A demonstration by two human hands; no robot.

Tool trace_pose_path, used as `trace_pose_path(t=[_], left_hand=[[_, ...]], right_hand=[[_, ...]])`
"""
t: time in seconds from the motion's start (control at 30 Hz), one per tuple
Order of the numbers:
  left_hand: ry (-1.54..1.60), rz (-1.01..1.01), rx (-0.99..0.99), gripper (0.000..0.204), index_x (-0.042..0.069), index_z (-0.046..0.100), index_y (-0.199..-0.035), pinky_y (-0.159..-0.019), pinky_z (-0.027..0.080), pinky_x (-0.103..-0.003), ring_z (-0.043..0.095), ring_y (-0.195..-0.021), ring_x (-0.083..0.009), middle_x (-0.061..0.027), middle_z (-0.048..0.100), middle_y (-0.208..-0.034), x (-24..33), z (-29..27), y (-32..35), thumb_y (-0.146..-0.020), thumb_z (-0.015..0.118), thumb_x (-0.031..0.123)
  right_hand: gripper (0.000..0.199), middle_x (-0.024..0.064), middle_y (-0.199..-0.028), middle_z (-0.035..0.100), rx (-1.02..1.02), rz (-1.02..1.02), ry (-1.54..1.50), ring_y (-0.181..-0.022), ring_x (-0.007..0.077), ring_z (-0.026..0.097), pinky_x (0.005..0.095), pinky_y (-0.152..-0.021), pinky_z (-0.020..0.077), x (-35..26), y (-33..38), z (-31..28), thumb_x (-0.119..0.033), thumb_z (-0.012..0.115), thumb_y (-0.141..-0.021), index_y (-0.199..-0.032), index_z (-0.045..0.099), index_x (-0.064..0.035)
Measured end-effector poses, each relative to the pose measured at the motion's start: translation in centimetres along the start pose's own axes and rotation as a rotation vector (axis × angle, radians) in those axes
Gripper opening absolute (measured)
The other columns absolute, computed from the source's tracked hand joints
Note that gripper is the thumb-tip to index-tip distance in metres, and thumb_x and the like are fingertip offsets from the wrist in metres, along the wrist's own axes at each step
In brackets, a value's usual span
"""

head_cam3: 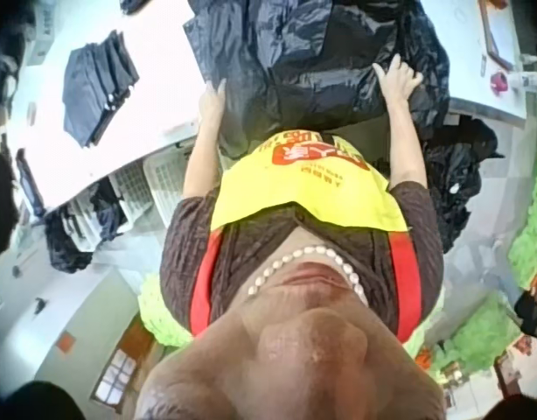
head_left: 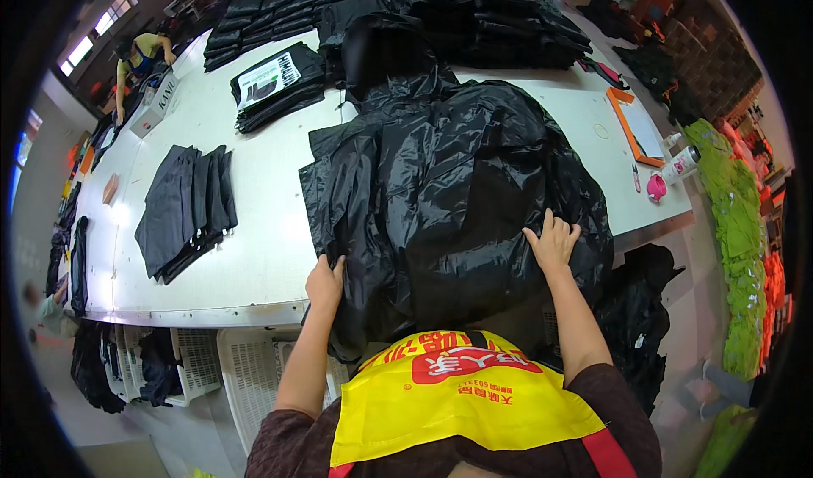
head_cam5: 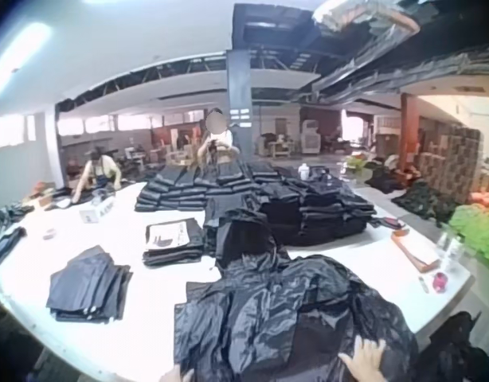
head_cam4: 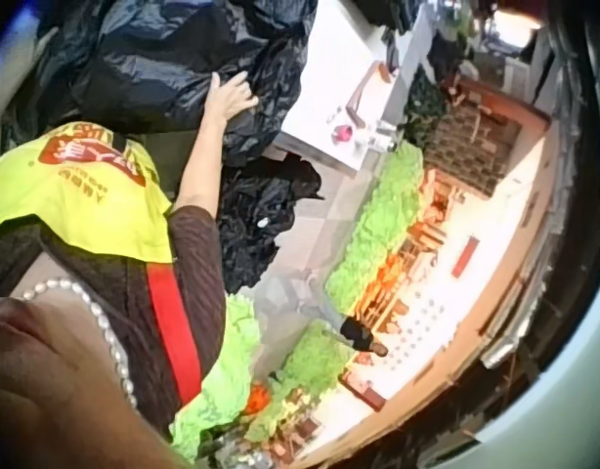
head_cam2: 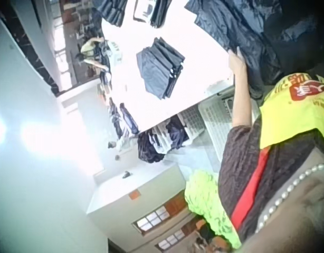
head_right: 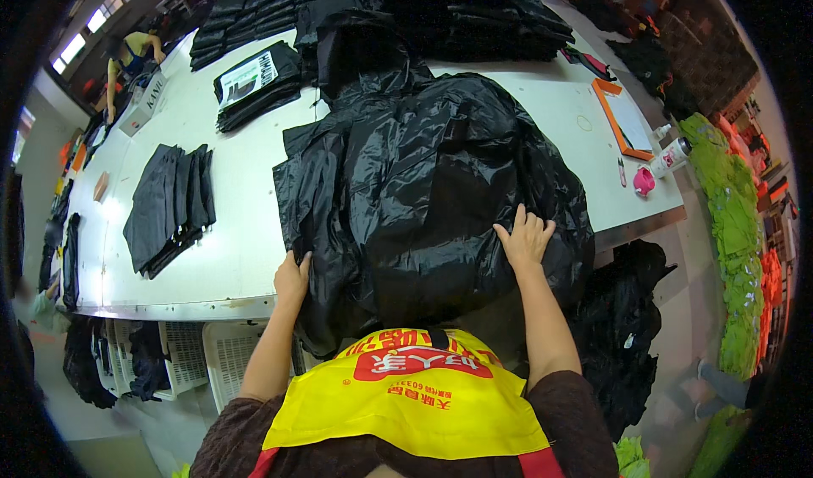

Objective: The person folds a black jacket on a white table. They smooth the fabric, fold the sleeves inward, fold the jacket in half, and then fold it again into a compact rectangle.

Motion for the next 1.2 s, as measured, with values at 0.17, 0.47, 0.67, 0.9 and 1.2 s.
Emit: trace_pose_path(t=[0.17, 0.47, 0.67, 0.9, 1.2], left_hand=[[0.054, -0.003, 0.312, 0.024, 0.007, 0.060, -0.097, -0.068, 0.046, -0.049, 0.059, -0.080, -0.0409, -0.0217, 0.063, -0.084, -9.6, -3.1, -9.3, -0.084, 0.051, 0.026], [-0.187, 0.219, 0.542, 0.048, 0.000, 0.052, -0.113, -0.080, 0.045, -0.045, 0.054, -0.093, -0.0369, -0.0190, 0.056, -0.103, 4.6, -6.2, -9.4, -0.066, 0.057, 0.005], [0.002, 0.577, 0.267, 0.060, 0.008, 0.048, -0.123, -0.091, 0.034, -0.054, 0.037, -0.122, -0.0374, -0.0168, 0.044, -0.128, 25.4, 3.8, -5.3, -0.074, 0.068, 0.036], [-0.094, 0.765, -0.054, 0.067, 0.012, 0.042, -0.134, -0.101, 0.020, -0.058, 0.032, -0.130, -0.0322, -0.0162, 0.036, -0.139, 24.1, 9.0, -3.5, -0.083, 0.053, 0.054], [0.120, 0.743, 0.358, 0.044, 0.006, 0.055, -0.117, -0.094, 0.036, -0.051, 0.044, -0.116, -0.0336, -0.0159, 0.051, -0.122, 30.2, 7.5, -14.6, -0.078, 0.065, 0.024]], right_hand=[[0.043, 0.0126, -0.067, 0.061, -0.041, -0.100, -0.081, -0.063, 0.0297, 0.061, 0.0405, -0.058, 0.0450, 4.5, -1.7, 2.5, -0.046, 0.061, -0.081, -0.085, 0.051, -0.0035], [0.040, 0.0193, -0.085, 0.064, -0.494, -0.259, -0.151, -0.083, 0.0352, 0.063, 0.0412, -0.073, 0.0496, 3.3, -6.2, -8.9, -0.037, 0.069, -0.076, -0.093, 0.063, -0.0007], [0.055, 0.0144, -0.128, 0.047, 0.290, -0.777, -0.476, -0.122, 0.0337, 0.040, 0.0543, -0.099, 0.0295, -8.2, -14.7, -10.5, -0.035, 0.067, -0.076, -0.122, 0.051, -0.0094], [0.093, 0.0143, -0.143, 0.032, -0.579, -0.389, -0.110, -0.128, 0.0297, 0.036, 0.0592, -0.100, 0.0260, -4.2, -22.4, 3.5, -0.063, 0.061, -0.073, -0.139, 0.031, -0.0058], [0.071, 0.0150, -0.123, 0.051, 0.304, -0.699, -0.689, -0.112, 0.0313, 0.049, 0.0381, -0.090, 0.0434, -21.6, -33.2, -5.3, -0.020, 0.072, -0.071, -0.132, 0.039, -0.0051]])
Point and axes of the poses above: each hand's wrist, its own y-axis away from the middle knuckle, its own z-axis out of the palm, x = y × z, the point moved 3 cm from there along -y, towards the middle knuckle
